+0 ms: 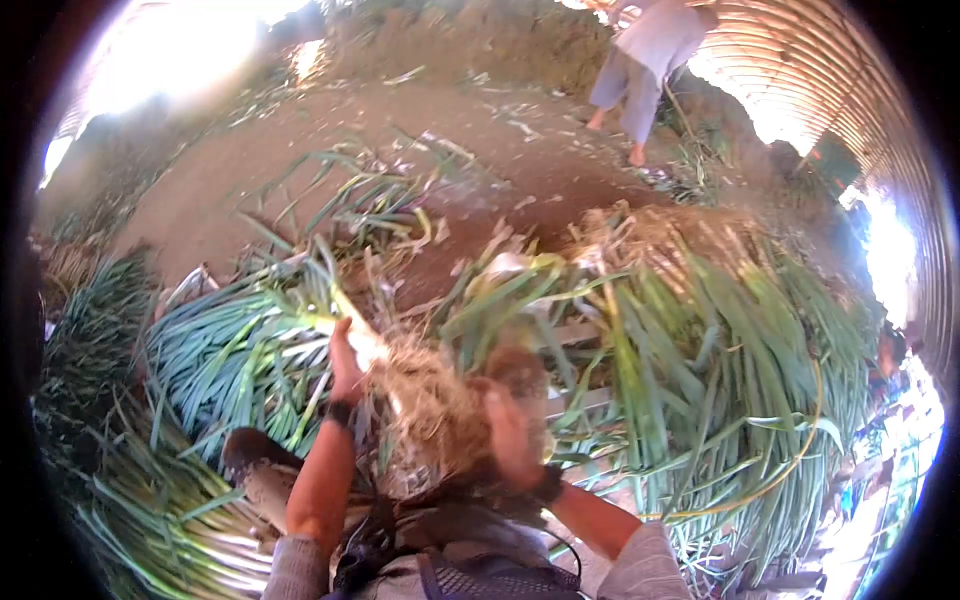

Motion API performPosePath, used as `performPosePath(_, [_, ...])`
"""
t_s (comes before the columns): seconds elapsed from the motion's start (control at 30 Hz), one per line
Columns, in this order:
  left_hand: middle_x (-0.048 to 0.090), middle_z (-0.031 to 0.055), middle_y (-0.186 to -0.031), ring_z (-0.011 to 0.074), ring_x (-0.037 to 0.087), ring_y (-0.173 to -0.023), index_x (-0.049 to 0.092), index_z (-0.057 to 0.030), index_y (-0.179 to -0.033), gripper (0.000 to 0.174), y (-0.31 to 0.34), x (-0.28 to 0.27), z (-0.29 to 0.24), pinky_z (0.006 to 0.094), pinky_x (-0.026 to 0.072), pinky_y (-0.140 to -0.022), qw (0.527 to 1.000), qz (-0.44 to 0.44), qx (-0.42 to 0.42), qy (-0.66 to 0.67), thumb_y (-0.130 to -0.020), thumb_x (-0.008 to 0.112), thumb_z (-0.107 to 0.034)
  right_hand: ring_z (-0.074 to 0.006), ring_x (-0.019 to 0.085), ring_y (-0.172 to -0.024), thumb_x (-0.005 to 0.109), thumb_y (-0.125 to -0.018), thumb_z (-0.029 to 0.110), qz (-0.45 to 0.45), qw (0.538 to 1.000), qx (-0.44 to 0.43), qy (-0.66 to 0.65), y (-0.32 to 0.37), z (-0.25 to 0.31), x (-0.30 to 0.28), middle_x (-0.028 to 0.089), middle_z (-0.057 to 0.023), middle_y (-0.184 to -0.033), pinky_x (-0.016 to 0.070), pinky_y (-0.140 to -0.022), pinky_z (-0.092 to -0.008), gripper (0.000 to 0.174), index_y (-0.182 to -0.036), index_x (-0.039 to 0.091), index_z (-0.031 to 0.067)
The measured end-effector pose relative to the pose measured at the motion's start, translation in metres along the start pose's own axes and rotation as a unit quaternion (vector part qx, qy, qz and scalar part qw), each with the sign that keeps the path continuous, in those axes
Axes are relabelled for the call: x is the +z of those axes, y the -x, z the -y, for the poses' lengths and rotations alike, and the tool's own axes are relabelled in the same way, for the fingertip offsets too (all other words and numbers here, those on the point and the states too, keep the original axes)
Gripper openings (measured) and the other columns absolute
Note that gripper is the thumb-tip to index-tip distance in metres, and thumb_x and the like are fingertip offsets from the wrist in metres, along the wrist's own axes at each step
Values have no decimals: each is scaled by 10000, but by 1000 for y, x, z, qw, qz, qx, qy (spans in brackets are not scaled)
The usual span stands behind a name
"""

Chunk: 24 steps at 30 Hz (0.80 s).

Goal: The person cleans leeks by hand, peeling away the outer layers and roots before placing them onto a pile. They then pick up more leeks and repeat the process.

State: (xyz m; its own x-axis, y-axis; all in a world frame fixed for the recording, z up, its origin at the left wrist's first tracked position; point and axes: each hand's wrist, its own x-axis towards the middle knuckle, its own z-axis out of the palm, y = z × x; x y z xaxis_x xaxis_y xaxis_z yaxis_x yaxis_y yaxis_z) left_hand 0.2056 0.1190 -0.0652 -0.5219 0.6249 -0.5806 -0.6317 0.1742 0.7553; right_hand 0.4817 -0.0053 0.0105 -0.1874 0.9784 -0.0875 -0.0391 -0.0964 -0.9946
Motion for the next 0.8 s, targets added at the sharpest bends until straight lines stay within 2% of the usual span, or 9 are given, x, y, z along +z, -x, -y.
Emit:
performPosePath(0.07, [631, 118, -941, 254, 613, -810, 567, -101, -1074, 391, 7, 8, -7, 425, 522, -719, 935, 259, -100, 222, -854, 589, -424, -270, 508, -1212, 492, -1001, 363, -21, 999, 40, -15, 11, 2, 5, 546, -167, -1302, 400, -1045, -378, 502, -1356, 476, 9])
performPosePath(0.1, [603, 76, -758, 241, 596, -658, 535, -101, -960, 313, 18, 19, -16, 401, 517, -618, 935, 229, -100, 251, -852, 590, -390, -271, 507, -1220, 558, -971, 374, -49, 996, 75, -28, 15, 6, 5, 544, -169, -1304, 398, -1053, -384, 542, -1363, 470, 10])
performPosePath(0.2, [588, 81, -775, 243, 588, -671, 532, -95, -961, 321, 20, 32, -20, 410, 513, -627, 939, 215, -68, 260, -852, 588, -392, -269, 491, -1252, 684, -893, 339, 146, 983, 111, 5, 13, 32, 20, 522, -172, -1332, 384, -1075, -388, 652, -1395, 426, 14])
performPosePath(0.33, [568, 77, -771, 248, 579, -688, 528, -94, -943, 309, 13, 39, -28, 406, 503, -649, 932, 202, -61, 294, -843, 580, -382, -265, 487, -1262, 699, -885, 194, 202, 965, 166, 28, -10, 26, 45, 491, -175, -1366, 364, -1096, -401, 627, -1406, 405, 3])
performPosePath(0.4, [574, 77, -786, 252, 576, -705, 528, -81, -939, 321, 15, 39, -36, 401, 499, -660, 926, 219, -89, 294, -833, 589, -378, -250, 512, -1237, 648, -915, 126, 195, 969, -107, 107, -22, 23, 57, 531, -205, -1314, 381, -1081, -403, 530, -1382, 432, -3])
performPosePath(0.63, [584, 96, -849, 262, 606, -749, 553, -27, -977, 359, -51, 63, -39, 441, 528, -676, 955, 147, -53, 251, -815, 635, -337, -206, 590, -779, 446, -1018, 238, 165, 959, 71, 220, 24, 123, 49, 620, -115, -761, 465, -789, -407, 342, -1037, 673, -18])
performPosePath(0.67, [584, 97, -870, 262, 608, -760, 560, -11, -1008, 387, -58, 69, -42, 442, 530, -672, 963, 83, -58, 248, -807, 654, -327, -240, 616, -824, 485, -986, 239, 218, 930, -229, 189, 33, 109, 15, 638, -124, -794, 472, -880, -424, 321, -1076, 668, -9])
performPosePath(0.77, [585, 100, -923, 264, 599, -763, 565, 19, -1067, 454, -48, 77, -50, 438, 524, -669, 973, 39, -54, 223, -794, 680, -326, -226, 643, -1005, 517, -979, 137, -16, 993, -79, -86, 22, 159, -36, 658, -136, -1144, 533, -890, -371, 258, -1155, 647, -1])
performPosePath(0.8, [587, 105, -934, 266, 601, -770, 566, 25, -1070, 462, -58, 73, -47, 440, 525, -677, 969, 52, -52, 237, -796, 680, -330, -226, 625, -1074, 502, -1007, 270, -9, 975, -140, 171, -11, 189, -28, 625, -153, -1218, 528, -901, -371, 382, -1259, 588, -4])
